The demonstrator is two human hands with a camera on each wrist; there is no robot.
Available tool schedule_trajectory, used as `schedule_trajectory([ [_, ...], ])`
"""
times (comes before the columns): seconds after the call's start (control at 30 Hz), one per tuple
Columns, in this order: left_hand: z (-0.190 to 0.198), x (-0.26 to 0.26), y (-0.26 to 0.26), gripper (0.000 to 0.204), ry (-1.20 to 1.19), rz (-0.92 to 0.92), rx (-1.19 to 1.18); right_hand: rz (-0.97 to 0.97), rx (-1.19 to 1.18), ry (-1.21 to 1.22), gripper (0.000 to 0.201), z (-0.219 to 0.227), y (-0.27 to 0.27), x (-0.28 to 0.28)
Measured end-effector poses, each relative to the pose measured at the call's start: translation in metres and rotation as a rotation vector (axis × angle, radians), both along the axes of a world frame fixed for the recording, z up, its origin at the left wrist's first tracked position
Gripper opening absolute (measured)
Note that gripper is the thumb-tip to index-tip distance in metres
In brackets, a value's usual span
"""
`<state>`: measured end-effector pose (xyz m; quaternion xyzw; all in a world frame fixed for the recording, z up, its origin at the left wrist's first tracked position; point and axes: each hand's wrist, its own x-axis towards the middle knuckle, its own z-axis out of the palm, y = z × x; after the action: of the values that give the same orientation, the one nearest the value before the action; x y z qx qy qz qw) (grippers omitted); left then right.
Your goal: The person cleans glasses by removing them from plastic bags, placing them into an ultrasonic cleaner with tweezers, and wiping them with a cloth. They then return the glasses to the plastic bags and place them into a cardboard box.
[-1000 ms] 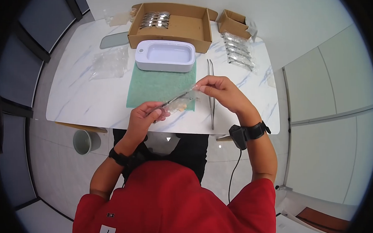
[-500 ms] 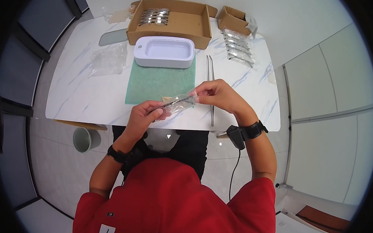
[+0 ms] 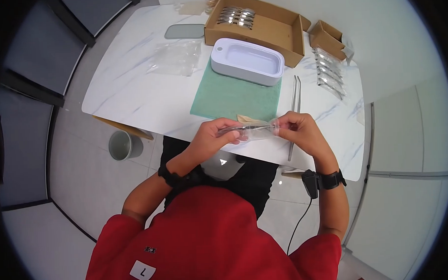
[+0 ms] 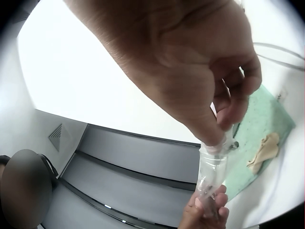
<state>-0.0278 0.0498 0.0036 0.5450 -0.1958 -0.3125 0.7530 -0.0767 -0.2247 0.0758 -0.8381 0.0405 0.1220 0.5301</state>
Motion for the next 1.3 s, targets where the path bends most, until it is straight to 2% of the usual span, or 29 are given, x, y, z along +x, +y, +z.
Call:
schedule_trajectory([
  [0.07,-0.002,-0.001,0.000,0.026,-0.008,0.021,-0.030,-0.024,0.109,-0.031,0.014,-0.003,-0.003,-0.003],
  [0.17,-0.004,0.000,0.002,0.027,0.009,0.023,-0.040,-0.039,0.083,-0.063,0.013,-0.002,-0.006,-0.003],
  [0.77,0.002,0.001,0.008,0.025,0.060,0.043,-0.011,-0.154,0.297,-0.040,0.013,-0.001,-0.016,-0.011],
  [1.07,-0.003,0.004,0.009,0.023,0.055,0.030,-0.016,-0.109,0.266,-0.026,0.020,-0.008,-0.010,-0.009],
  [1.3,0.001,0.004,0.012,0.026,0.047,-0.019,0.017,-0.186,0.315,-0.044,0.017,-0.008,-0.010,-0.009],
])
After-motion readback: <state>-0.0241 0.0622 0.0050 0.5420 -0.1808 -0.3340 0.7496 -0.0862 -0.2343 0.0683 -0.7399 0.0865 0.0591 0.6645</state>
